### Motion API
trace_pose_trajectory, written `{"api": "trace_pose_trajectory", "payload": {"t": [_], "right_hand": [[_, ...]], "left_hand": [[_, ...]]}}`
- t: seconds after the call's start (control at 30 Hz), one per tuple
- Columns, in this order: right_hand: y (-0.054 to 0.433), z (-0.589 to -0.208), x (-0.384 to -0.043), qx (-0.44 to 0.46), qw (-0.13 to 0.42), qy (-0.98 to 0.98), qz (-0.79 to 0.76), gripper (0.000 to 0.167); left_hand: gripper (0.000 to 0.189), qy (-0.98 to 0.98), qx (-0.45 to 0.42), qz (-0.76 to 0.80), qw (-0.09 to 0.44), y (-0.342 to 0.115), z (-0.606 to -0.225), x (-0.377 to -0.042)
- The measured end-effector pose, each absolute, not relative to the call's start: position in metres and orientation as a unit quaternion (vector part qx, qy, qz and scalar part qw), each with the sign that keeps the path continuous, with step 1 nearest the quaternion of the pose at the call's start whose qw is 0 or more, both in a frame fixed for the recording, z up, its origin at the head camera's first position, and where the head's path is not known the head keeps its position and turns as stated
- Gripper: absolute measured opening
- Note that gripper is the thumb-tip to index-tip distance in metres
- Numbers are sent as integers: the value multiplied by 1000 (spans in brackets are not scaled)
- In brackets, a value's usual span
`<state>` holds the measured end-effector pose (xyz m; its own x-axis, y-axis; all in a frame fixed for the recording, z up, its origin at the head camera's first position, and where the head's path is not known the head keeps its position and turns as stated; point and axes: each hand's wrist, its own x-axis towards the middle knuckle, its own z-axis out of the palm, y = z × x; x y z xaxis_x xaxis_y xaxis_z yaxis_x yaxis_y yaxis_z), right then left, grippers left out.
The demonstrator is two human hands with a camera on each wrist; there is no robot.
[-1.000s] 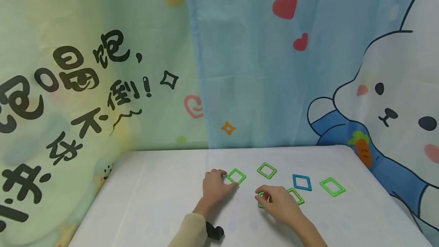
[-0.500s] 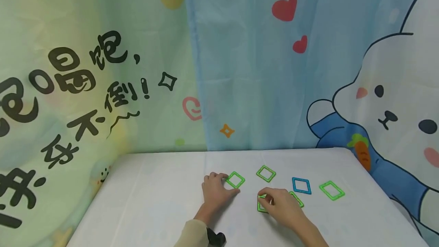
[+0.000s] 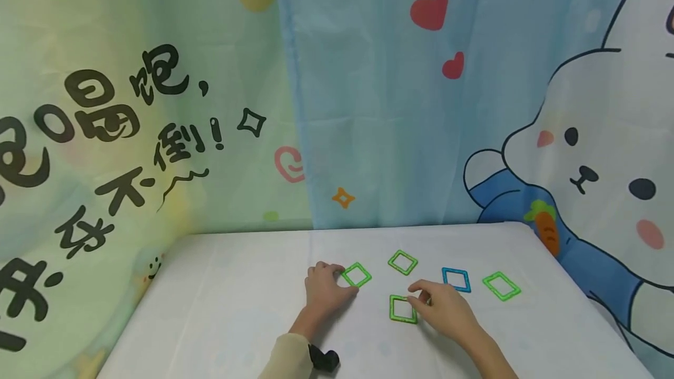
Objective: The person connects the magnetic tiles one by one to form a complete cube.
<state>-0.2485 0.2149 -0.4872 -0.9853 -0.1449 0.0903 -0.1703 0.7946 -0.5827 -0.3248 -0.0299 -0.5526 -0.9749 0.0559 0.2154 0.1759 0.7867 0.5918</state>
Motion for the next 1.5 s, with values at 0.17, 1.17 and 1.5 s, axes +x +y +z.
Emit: {"api": "trace_pose_trajectory", "payload": {"t": [0.17,1.17,1.5], "right_hand": [[215,-495,-245,73,-4,-947,314,18],[222,-517,-230,44,-24,-947,319,36],[222,-514,-239,63,-35,-947,313,55]], "left_hand": [[48,-936,-115,-329,42,-48,-548,-319],[54,-930,-212,-300,-33,-79,-546,-275],[55,-930,-177,-313,-79,-80,-535,-254]]}}
